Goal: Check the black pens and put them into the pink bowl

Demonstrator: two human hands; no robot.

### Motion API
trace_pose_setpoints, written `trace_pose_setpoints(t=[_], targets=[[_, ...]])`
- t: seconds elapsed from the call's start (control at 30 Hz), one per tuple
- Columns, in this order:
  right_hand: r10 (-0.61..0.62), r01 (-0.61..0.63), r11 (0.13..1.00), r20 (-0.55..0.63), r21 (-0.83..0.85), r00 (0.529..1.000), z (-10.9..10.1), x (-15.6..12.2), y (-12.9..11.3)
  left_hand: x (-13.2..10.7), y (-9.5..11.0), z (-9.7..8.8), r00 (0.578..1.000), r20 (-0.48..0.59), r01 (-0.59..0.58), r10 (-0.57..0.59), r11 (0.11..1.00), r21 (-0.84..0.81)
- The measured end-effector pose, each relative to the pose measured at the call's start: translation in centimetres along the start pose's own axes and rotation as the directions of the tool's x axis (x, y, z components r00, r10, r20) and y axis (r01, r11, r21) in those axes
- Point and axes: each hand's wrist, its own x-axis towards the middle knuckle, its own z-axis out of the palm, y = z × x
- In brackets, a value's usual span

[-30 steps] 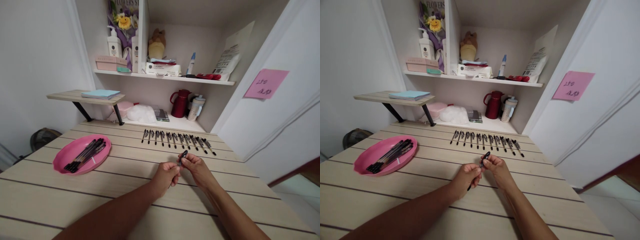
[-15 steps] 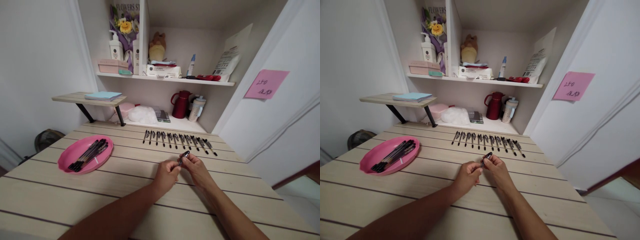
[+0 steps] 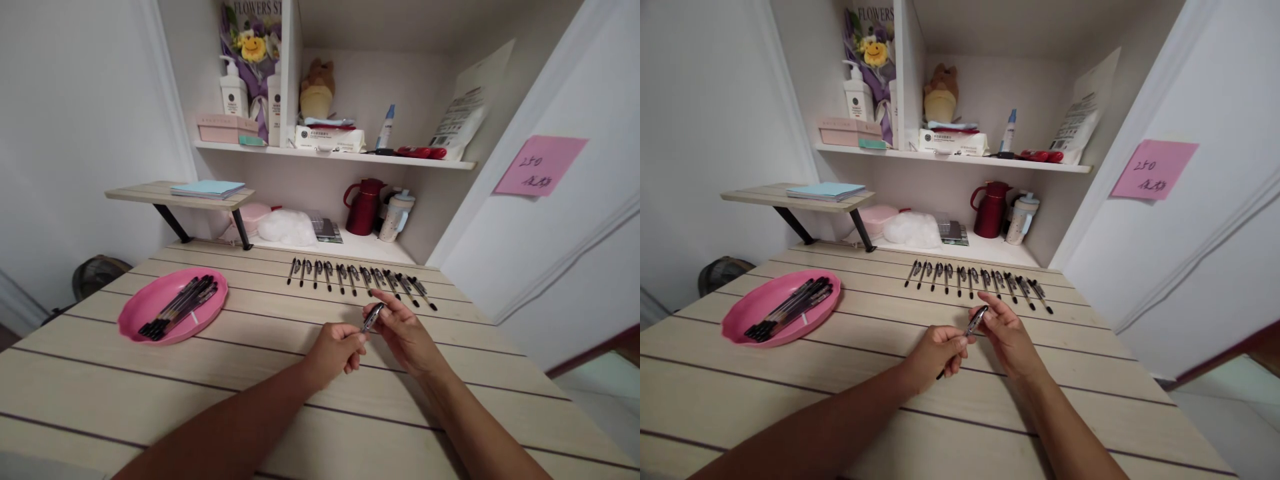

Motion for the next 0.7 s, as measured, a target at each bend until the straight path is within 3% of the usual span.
trace_pose_setpoints(t=[0.1, 0.2, 0.37, 0.43, 0.5, 0.57, 0.7], targets=[[-0.005, 0.005, 0.998, 0.009, -0.061, 1.000, 0.1, -0.2, -0.3, 0.0, 0.1, -0.1, 0.998, 0.063, 0.023, -0.017, 0.995, -0.094], [-0.030, 0.029, 0.993, -0.004, -0.117, 1.000, 0.3, -0.2, -0.4, 0.2, 0.2, -0.1, 0.998, 0.059, 0.011, -0.004, 0.994, -0.106], [-0.084, 0.074, 0.984, -0.054, -0.163, 0.995, 0.7, -0.1, -0.4, 0.5, 0.6, 0.1, 0.998, -0.035, -0.044, 0.047, 0.995, 0.089], [-0.101, 0.091, 0.984, -0.060, -0.152, 0.993, 0.9, 0.0, -0.4, 0.5, 0.8, 0.2, 0.990, -0.073, -0.104, 0.124, 0.967, 0.231], [-0.111, 0.100, 0.985, -0.070, -0.143, 0.991, 1.2, 0.0, -0.4, 0.4, 1.2, 0.3, 0.957, -0.088, -0.213, 0.278, 0.872, 0.440], [-0.116, 0.102, 0.984, -0.091, -0.147, 0.989, 1.4, 0.0, -0.4, 0.3, 1.4, 0.3, 0.903, -0.056, -0.299, 0.427, 0.716, 0.630], [-0.121, 0.100, 0.982, -0.130, -0.159, 0.984, 1.7, 0.0, -0.3, 0.0, 1.6, 0.0, 0.842, 0.021, -0.339, 0.539, 0.499, 0.798]])
